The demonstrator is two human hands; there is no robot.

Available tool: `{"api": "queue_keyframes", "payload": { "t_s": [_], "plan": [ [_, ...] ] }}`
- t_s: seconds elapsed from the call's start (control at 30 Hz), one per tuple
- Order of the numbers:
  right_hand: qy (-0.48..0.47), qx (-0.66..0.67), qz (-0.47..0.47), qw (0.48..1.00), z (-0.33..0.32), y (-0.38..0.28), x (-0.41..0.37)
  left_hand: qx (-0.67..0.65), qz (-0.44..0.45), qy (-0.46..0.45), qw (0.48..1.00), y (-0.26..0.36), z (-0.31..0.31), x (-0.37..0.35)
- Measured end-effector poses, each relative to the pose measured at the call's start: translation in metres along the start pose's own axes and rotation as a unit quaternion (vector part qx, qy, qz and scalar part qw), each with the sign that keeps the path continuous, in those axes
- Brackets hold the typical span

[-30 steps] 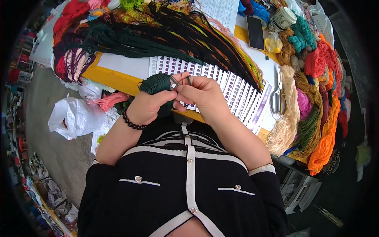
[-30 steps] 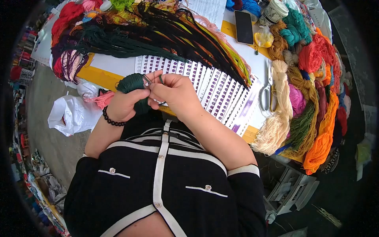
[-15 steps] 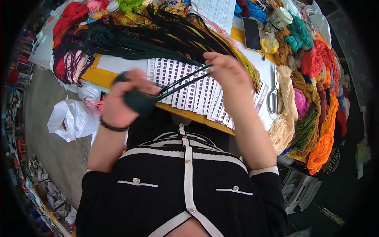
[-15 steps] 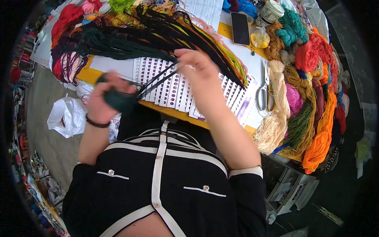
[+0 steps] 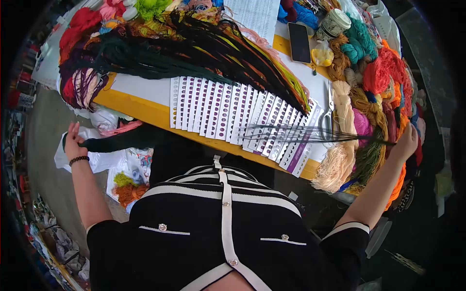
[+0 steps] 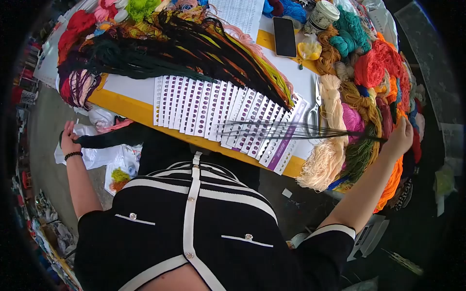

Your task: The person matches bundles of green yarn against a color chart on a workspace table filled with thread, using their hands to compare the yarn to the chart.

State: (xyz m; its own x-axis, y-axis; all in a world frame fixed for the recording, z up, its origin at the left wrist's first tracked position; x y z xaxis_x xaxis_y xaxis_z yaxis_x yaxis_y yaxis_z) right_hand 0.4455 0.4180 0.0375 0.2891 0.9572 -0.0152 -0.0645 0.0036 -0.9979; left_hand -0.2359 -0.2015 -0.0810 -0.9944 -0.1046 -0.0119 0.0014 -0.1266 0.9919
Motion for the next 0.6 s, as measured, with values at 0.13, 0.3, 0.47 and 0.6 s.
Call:
{"api": "queue_keyframes", "payload": {
  "t_s": [0.13,0.3,0.47,0.6],
  "plan": [
    [-0.101,-0.267,-0.112,0.952,0.078,0.005,-0.080,-0.101,-0.183,-0.217,0.954,-0.006,0.105,-0.099],
    [-0.440,-0.355,0.067,0.822,0.198,0.119,-0.201,-0.170,-0.360,-0.479,0.782,-0.007,0.250,-0.226],
    [-0.488,-0.404,0.058,0.771,0.247,0.166,-0.221,0.019,-0.311,-0.552,0.774,-0.039,0.328,-0.272],
    [-0.504,-0.375,0.162,0.761,0.254,0.184,-0.215,0.107,-0.330,-0.547,0.762,-0.068,0.346,-0.272]
  ]
}}
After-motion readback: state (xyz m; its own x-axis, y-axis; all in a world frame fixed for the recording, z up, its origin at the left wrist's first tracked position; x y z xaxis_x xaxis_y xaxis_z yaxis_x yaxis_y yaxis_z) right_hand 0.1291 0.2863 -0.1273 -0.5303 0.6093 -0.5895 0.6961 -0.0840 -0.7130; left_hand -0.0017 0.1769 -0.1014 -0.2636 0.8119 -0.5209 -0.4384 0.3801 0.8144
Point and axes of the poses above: each hand's wrist, its own x-axis towards the middle knuckle, its own z-axis out of the palm, y = z × x, the point moved 3 cm from there along x, towards the middle knuckle, and after that the axes turned 14 degrees about z, right-handed, at the moved point
